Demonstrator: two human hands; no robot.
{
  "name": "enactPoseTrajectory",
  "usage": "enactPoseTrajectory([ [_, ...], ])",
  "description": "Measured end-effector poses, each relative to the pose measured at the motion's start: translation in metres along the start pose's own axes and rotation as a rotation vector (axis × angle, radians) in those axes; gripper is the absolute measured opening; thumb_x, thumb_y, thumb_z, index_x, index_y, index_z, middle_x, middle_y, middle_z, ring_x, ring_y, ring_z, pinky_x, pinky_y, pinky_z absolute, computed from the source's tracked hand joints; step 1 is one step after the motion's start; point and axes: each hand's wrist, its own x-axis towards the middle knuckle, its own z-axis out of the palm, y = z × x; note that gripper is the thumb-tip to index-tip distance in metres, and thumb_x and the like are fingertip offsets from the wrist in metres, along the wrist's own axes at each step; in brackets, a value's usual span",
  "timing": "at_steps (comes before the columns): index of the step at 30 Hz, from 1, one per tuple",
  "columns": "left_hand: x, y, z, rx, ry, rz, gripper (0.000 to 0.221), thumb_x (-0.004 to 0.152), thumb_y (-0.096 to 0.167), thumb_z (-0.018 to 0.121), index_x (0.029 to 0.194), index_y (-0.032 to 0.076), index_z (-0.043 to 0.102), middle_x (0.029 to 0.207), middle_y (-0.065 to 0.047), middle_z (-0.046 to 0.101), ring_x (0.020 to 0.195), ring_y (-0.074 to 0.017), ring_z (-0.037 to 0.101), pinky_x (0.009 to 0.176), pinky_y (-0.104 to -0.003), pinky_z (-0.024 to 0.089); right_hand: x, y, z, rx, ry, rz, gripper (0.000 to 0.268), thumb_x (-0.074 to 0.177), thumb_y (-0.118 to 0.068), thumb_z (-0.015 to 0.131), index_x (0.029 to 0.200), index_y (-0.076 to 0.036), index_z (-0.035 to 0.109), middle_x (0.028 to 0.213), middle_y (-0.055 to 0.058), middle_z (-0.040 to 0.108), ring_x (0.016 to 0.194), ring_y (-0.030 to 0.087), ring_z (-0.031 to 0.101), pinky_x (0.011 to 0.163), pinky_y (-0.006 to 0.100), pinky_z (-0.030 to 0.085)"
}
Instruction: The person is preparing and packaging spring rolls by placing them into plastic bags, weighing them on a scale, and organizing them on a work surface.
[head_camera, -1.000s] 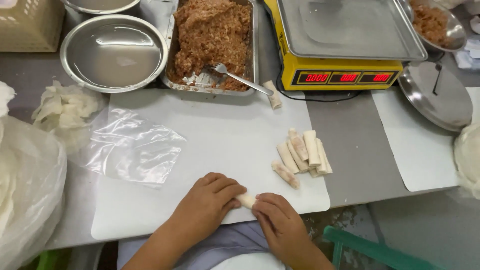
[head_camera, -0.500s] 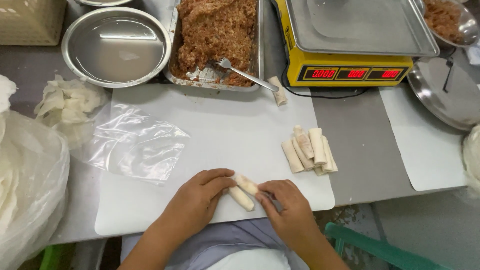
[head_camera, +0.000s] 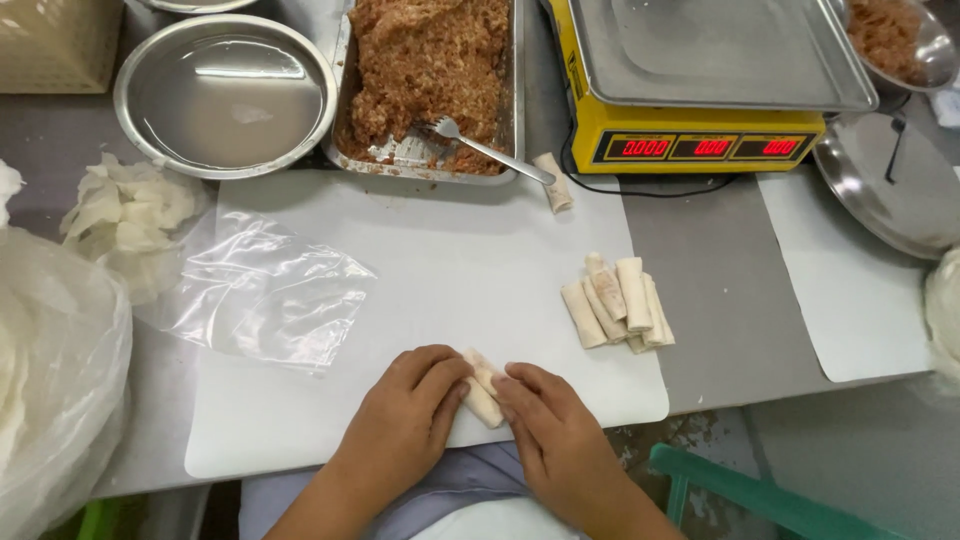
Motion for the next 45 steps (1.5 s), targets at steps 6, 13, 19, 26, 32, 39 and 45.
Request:
enactPoseTrajectory([
  [6, 0.002, 0.000, -0.002, -0.012, 0.004, 0.013, 0.015, 0.097, 0.010, 0.060, 0.109, 0.005, 0.067, 0.114, -0.012, 0.065, 0.100, -0.0289, 0.066, 0.090, -0.039, 0.057, -0.016, 0.007, -0.002, -0.028, -0.178, -0.120, 0.040, 0.099, -0.001, 0.061, 0.139, -0.002, 0.060, 0.144, 0.039, 0.045, 0.130, 0.054, 0.052, 0.109, 0.058, 0.048],
  [13, 0.002, 0.021, 0.011, -0.074, -0.107, 0.052, 0.038, 0.102, 0.013, 0.051, 0.135, -0.006, 0.053, 0.157, -0.029, 0.038, 0.141, -0.0440, 0.047, 0.112, -0.045, 0.046, -0.001, 0.007, -0.025, 0.098, -0.167, 0.031, 0.034, 0.097, 0.000, 0.054, 0.131, -0.003, 0.063, 0.139, 0.024, 0.062, 0.125, 0.037, 0.064, 0.108, 0.044, 0.051],
  [19, 0.010, 0.022, 0.031, 0.221, -0.068, 0.152, 0.041, 0.093, 0.034, 0.071, 0.115, 0.001, 0.059, 0.143, -0.029, 0.048, 0.129, -0.0470, 0.049, 0.108, -0.054, 0.045, 0.049, 0.079, -0.044, -0.777, 0.228, 0.134, 0.044, 0.099, -0.034, 0.067, 0.132, -0.005, 0.064, 0.116, 0.016, 0.057, 0.097, 0.036, 0.050, 0.087, 0.048, 0.048],
  [26, -0.005, -0.007, 0.018, 0.178, 0.003, -0.038, 0.047, 0.086, 0.032, 0.074, 0.126, 0.008, 0.062, 0.147, -0.022, 0.048, 0.132, -0.0378, 0.052, 0.108, -0.046, 0.047, 0.063, 0.076, -0.028, -0.897, 0.151, -0.027, 0.016, 0.089, -0.009, 0.064, 0.105, -0.010, 0.066, 0.113, 0.012, 0.062, 0.104, 0.034, 0.054, 0.085, 0.048, 0.039],
  [32, -0.012, -0.008, 0.018, 0.115, 0.010, -0.136, 0.042, 0.081, 0.032, 0.081, 0.117, 0.016, 0.068, 0.147, -0.015, 0.050, 0.132, -0.0333, 0.052, 0.100, -0.043, 0.052, 0.064, 0.092, -0.028, -0.872, 0.092, 0.163, 0.048, 0.100, -0.028, 0.059, 0.142, -0.005, 0.054, 0.130, 0.020, 0.056, 0.107, 0.038, 0.054, 0.082, 0.049, 0.048],
  [39, -0.008, -0.013, 0.017, 0.191, 0.060, -0.093, 0.049, 0.081, 0.034, 0.081, 0.121, 0.011, 0.064, 0.150, -0.022, 0.045, 0.138, -0.0390, 0.047, 0.110, -0.050, 0.044, 0.070, 0.103, -0.036, -0.930, 0.161, -0.024, 0.006, 0.094, -0.016, 0.063, 0.094, -0.014, 0.069, 0.113, 0.006, 0.067, 0.109, 0.031, 0.055, 0.086, 0.047, 0.037],
  [45, 0.002, 0.007, 0.003, 0.208, 0.130, 0.037, 0.055, 0.090, 0.025, 0.074, 0.132, -0.004, 0.053, 0.140, -0.025, 0.053, 0.130, -0.0379, 0.055, 0.112, -0.046, 0.047, 0.067, 0.094, -0.020, -0.770, -0.001, -0.039, 0.033, 0.095, -0.016, 0.064, 0.126, -0.007, 0.061, 0.114, 0.018, 0.064, 0.102, 0.037, 0.062, 0.092, 0.051, 0.043],
])
